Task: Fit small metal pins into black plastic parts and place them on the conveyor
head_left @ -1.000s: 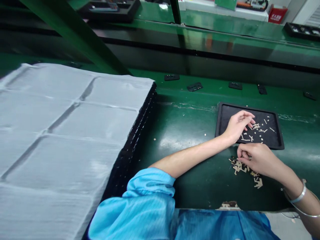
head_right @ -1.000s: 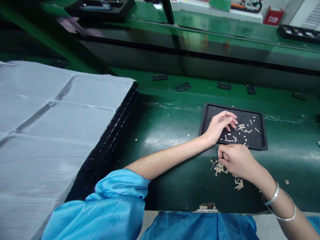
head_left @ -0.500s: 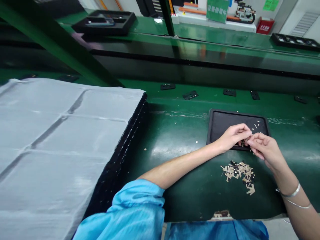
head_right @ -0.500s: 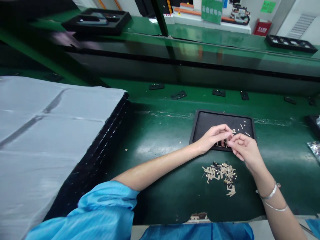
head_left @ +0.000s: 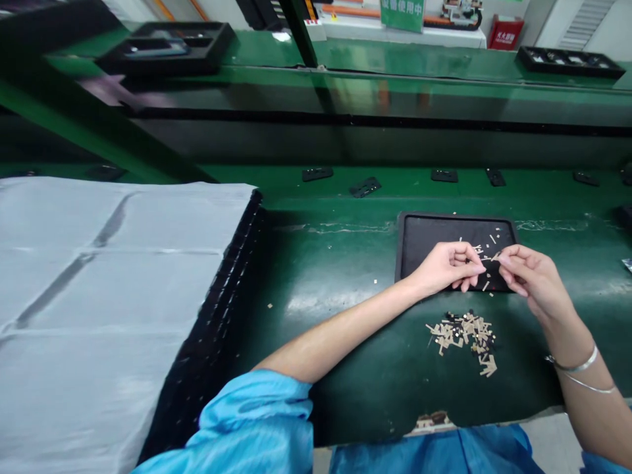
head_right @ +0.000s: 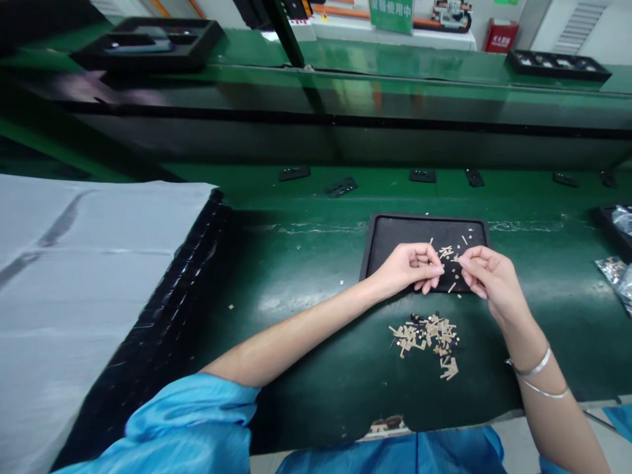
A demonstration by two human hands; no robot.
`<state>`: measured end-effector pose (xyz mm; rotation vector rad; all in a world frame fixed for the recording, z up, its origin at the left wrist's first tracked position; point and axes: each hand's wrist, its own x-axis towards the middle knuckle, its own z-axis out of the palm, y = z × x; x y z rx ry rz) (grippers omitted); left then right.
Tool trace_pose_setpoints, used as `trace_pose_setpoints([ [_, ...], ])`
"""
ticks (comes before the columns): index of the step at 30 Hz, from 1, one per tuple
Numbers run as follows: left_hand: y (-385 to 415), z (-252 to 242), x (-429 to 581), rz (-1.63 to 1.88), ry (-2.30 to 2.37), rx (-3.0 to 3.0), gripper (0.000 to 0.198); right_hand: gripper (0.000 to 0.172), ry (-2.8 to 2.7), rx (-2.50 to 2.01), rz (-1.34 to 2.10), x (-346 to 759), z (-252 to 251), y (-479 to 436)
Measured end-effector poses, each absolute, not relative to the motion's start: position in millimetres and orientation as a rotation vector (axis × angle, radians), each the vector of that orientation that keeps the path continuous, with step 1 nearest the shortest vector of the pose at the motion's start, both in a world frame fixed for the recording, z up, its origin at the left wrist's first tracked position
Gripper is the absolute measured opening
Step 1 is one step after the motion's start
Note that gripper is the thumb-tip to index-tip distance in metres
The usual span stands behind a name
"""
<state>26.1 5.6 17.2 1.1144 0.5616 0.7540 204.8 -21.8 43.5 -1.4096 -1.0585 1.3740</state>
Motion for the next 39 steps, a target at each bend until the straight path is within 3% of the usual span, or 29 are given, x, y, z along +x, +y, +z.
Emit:
trace_pose_setpoints([
  [6,4,25,19,0.578,0.417,1.394,0.043,0.035,-0.994,-1.350,1.418,200,39,-21],
  [9,2,21,23,0.748,0.578,1.388,0.025,0.032,-0.985,-1.310,1.394,193,34,-26],
  [12,0,19,27,0.855,0.689,1.353,0.023,0.028,-1.034,-1.308,1.343,187,29,-31],
  [22,-2,24,25,0.810,0.713,1.531,0.018,0.014,-1.435,-1.463,0.809,186,32,-41],
  [32,-8,23,26,0.906,0.759,1.551,0.021,0.018,-1.008,-1.295,1.301,181,28,-35],
  [39,-12,19,27,0.966,0.792,1.801,0.023,0.008,-1.340,-1.433,0.814,180,30,-42],
])
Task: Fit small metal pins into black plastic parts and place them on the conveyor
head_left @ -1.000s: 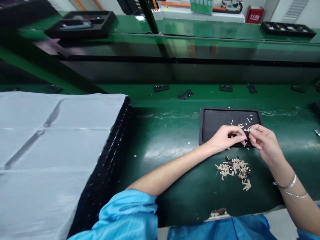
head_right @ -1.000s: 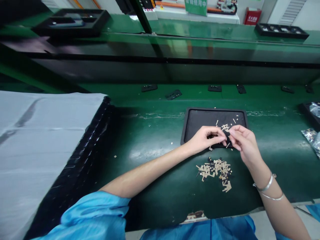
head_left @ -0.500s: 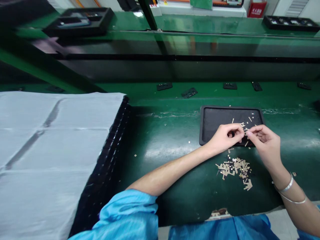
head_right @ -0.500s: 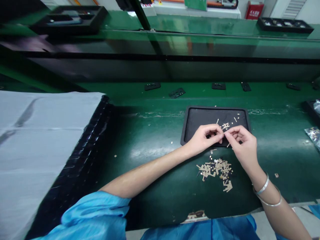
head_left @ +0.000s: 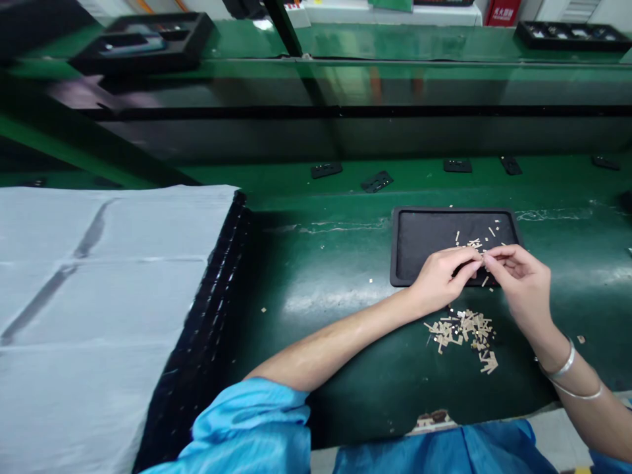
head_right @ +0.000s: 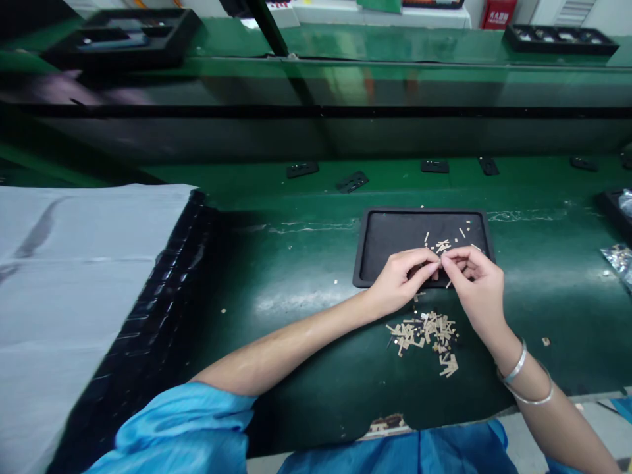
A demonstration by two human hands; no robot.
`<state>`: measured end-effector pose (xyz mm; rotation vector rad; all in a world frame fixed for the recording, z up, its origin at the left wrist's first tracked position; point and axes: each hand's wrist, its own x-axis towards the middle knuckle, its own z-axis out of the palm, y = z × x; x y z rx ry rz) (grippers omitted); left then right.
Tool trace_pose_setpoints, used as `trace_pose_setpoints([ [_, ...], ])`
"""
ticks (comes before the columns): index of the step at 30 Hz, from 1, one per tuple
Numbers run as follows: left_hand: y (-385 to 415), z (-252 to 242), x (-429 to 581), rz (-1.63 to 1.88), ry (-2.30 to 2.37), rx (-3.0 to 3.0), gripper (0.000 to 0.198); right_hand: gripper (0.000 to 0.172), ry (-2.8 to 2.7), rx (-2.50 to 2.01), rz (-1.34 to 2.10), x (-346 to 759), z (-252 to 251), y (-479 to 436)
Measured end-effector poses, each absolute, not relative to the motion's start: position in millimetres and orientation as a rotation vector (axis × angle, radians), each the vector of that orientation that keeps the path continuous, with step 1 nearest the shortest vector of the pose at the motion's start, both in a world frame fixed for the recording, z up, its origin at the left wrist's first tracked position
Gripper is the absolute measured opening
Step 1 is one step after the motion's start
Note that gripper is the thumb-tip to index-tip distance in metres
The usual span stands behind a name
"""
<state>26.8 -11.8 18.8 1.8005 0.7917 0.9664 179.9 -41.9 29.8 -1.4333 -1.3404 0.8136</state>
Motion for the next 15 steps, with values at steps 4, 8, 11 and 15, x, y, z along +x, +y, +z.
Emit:
trace_pose_setpoints([
  [4,-12,13,28,0.994,0.831,1.881,0.022,0.008,-1.691,-1.440,0.436,181,35,-45],
  [8,-12,7,29,1.001,0.865,1.986,0.021,0.007,-1.855,-1.318,0.144,180,35,-45],
  [11,-11,7,29,0.999,0.854,2.011,0.020,0.008,-1.887,-1.276,0.053,181,33,-42],
  [15,-10,14,28,0.967,0.826,1.782,0.019,0.008,-1.850,-1.382,-0.038,194,27,-34],
])
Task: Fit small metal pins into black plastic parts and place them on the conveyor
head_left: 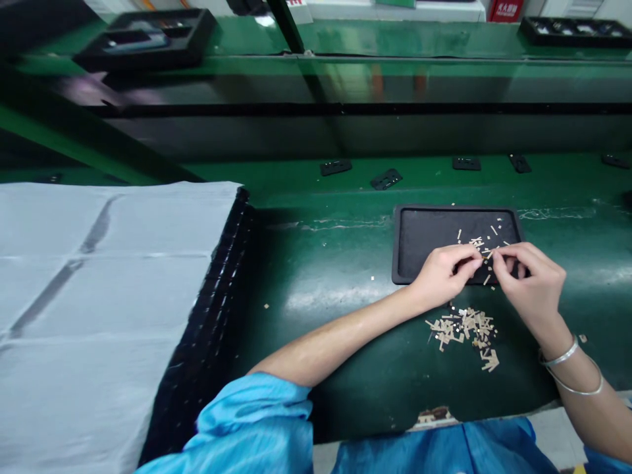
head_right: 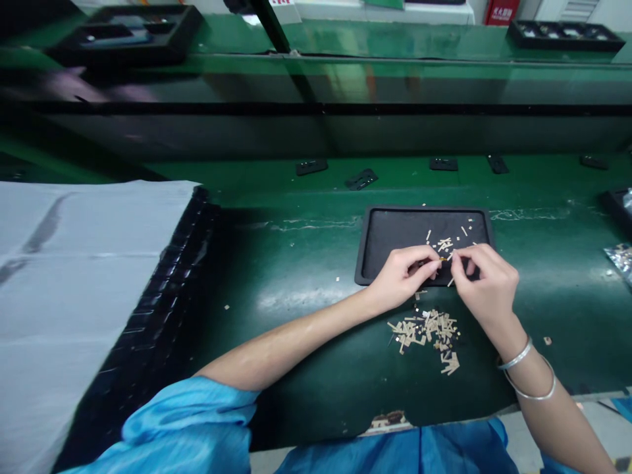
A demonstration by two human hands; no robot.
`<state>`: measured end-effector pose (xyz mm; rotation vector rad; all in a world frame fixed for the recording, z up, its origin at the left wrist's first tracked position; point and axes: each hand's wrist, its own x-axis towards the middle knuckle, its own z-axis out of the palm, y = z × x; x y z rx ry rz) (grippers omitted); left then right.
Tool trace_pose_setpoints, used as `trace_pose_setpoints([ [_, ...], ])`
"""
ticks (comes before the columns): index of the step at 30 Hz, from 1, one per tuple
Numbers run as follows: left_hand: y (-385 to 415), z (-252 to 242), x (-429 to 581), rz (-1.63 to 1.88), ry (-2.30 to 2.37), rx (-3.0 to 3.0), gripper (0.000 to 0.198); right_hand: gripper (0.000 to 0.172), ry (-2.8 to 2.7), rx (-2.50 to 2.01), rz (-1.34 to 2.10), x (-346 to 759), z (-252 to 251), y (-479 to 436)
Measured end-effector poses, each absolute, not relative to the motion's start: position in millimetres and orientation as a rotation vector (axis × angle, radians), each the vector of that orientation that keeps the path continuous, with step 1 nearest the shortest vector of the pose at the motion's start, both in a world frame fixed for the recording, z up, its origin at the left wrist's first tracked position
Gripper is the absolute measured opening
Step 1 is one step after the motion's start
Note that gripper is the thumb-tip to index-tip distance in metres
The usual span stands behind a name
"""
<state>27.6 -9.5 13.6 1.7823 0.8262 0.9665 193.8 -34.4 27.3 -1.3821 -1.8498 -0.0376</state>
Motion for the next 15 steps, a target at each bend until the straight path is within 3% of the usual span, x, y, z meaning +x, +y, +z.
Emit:
trace_pose_setpoints([
  [5,-7,17,28,0.926,0.874,1.559,0.017,0.015,-1.854,-1.453,-0.145,203,24,-30],
  [15,-9,8,31,0.934,0.956,1.881,0.015,0.010,-2.003,-1.240,-0.282,185,21,-38],
])
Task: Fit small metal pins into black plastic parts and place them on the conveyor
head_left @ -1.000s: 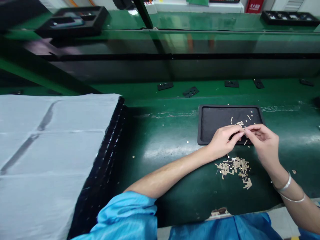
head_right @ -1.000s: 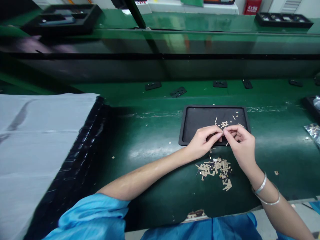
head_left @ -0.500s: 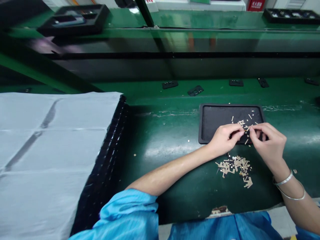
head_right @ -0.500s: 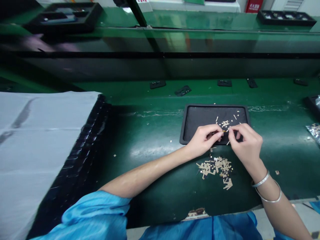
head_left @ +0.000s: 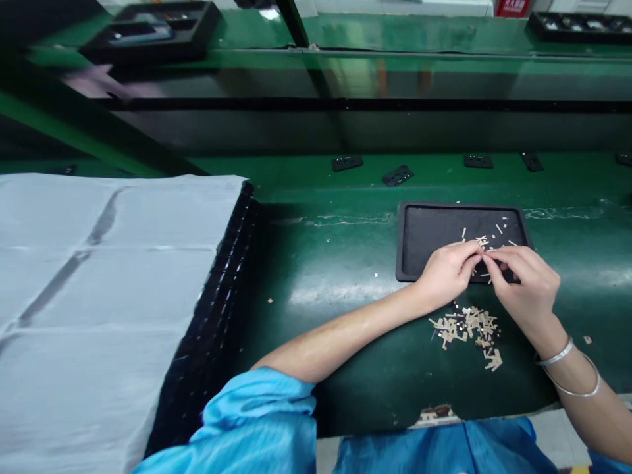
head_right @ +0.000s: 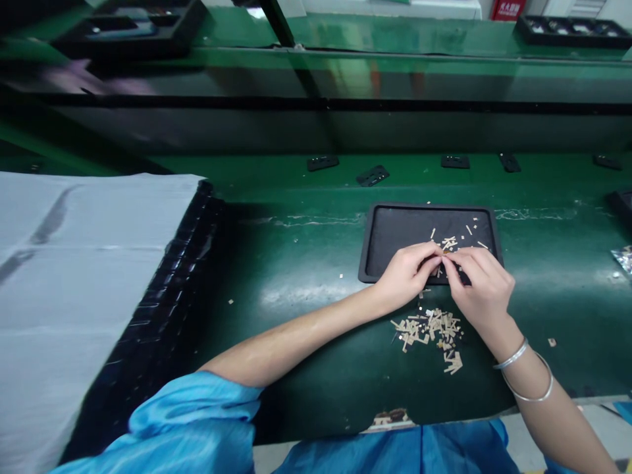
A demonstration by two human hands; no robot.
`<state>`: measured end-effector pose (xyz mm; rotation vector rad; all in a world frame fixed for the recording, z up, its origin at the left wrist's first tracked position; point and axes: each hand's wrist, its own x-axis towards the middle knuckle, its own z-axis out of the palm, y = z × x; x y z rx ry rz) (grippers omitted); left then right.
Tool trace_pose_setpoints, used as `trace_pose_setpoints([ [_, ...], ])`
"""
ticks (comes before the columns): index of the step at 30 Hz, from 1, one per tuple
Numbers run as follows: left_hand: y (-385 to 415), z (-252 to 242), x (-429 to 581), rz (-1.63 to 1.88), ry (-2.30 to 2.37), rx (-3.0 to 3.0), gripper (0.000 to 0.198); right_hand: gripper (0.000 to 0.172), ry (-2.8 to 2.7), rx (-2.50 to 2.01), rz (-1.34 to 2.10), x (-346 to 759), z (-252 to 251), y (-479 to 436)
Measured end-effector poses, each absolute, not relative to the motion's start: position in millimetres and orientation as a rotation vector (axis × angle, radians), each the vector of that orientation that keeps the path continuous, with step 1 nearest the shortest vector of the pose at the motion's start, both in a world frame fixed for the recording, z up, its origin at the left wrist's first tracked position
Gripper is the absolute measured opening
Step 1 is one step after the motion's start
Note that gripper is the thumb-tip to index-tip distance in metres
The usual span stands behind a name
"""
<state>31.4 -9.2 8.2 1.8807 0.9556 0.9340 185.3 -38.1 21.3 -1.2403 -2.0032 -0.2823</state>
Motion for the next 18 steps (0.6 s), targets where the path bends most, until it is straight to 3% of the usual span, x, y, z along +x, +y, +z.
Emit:
trace_pose_setpoints([
  [7,-10,7,32,0.883,0.979,1.926,0.015,0.008,-2.033,-1.258,-0.341,182,21,-39],
  [18,8,13,25,0.666,0.493,1.088,0.025,0.014,-1.927,-1.423,-0.108,204,27,-26],
])
